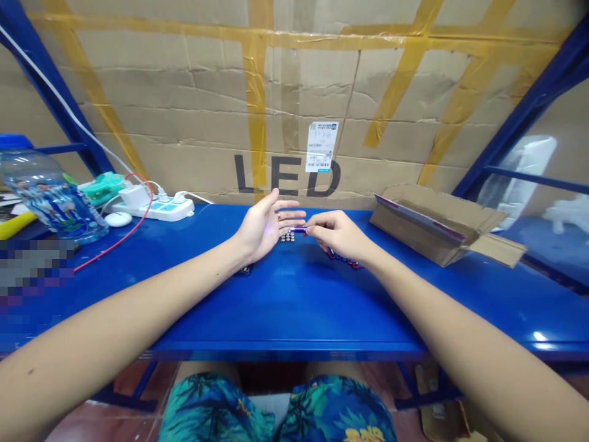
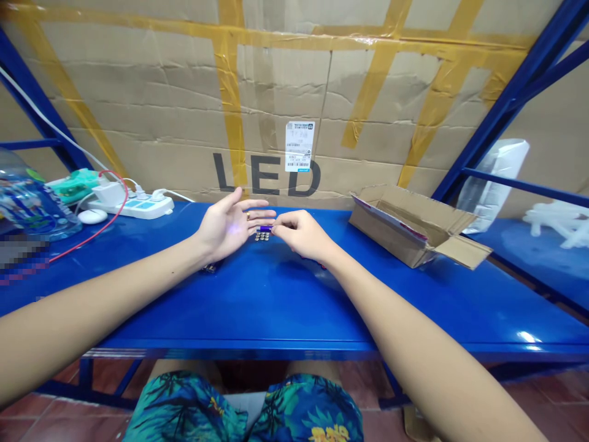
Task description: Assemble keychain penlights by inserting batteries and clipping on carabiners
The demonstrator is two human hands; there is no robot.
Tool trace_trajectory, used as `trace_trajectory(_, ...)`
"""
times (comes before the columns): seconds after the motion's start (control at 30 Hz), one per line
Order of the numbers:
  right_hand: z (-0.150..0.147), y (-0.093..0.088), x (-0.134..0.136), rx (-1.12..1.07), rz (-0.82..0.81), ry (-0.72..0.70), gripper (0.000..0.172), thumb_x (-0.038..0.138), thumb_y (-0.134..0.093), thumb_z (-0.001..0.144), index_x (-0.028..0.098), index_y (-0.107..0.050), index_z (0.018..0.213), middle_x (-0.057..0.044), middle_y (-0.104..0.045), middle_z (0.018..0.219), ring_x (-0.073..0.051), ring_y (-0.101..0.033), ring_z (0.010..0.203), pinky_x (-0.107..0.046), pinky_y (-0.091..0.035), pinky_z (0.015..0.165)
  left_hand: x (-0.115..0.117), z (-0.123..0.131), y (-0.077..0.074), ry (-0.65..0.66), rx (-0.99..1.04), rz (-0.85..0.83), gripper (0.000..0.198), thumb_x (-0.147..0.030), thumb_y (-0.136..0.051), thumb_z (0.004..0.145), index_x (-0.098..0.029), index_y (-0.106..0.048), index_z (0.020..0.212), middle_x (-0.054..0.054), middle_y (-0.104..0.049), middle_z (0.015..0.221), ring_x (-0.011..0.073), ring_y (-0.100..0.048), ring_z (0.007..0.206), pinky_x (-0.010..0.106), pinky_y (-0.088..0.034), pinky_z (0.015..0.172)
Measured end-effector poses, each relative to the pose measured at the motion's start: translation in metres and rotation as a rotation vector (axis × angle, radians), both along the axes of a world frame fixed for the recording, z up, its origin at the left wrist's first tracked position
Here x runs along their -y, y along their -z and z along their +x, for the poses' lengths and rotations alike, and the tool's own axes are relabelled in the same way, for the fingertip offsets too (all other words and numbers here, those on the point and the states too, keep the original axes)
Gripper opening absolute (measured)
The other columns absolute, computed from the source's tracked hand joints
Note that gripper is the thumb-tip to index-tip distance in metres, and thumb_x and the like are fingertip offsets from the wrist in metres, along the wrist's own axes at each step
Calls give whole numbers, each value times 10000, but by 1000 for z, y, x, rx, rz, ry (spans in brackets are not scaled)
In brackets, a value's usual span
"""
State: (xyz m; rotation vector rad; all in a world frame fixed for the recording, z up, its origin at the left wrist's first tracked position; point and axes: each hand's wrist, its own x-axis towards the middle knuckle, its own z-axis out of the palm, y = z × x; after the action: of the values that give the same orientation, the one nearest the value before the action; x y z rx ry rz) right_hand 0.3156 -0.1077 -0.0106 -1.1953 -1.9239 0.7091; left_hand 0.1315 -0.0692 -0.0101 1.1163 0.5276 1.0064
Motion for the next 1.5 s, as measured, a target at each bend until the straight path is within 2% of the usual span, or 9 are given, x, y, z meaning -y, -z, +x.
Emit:
trace_trajectory(0.47,-1,-5,2,22,51,-19,223,323,-541,824,168,-576,667,37,-460,504,-109,-405,504,-269,-294,529,-3,-3,0,-24,-17,27,541,-612,-504,898,-113,-677,1014,167,-729,995,299,-675,992,431,-483,952)
trace_trajectory(0.93,0,-5,2,24,47,-63,205,308,-525,831,170,-576,687,43,-465,510,-110,-421,502,-267,-309,532,0,-2,-1,-18,-39,33,517,-607,-483,906,-132,-671,983,156,-730,962,292,-680,956,435,-510,902)
trace_trajectory(1.33,1,-5,3,51,2,-57,189,305,-528,849,177,-587,723,44,-496,518,-115,-473,475,-262,-356,509,0,-2,1,-31,-54,28,542,-618,-514,876,-121,-678,1013,175,-724,958,325,-662,1005,452,-492,916)
trace_trajectory(1.5,1,-5,3,52,-4,-52,191,318,-527,849,184,-565,719,44,-494,521,-115,-462,482,-262,-349,515,1,-1,0,-23,-49,21,542,-617,-513,878,-115,-677,998,180,-719,960,310,-665,978,432,-497,890)
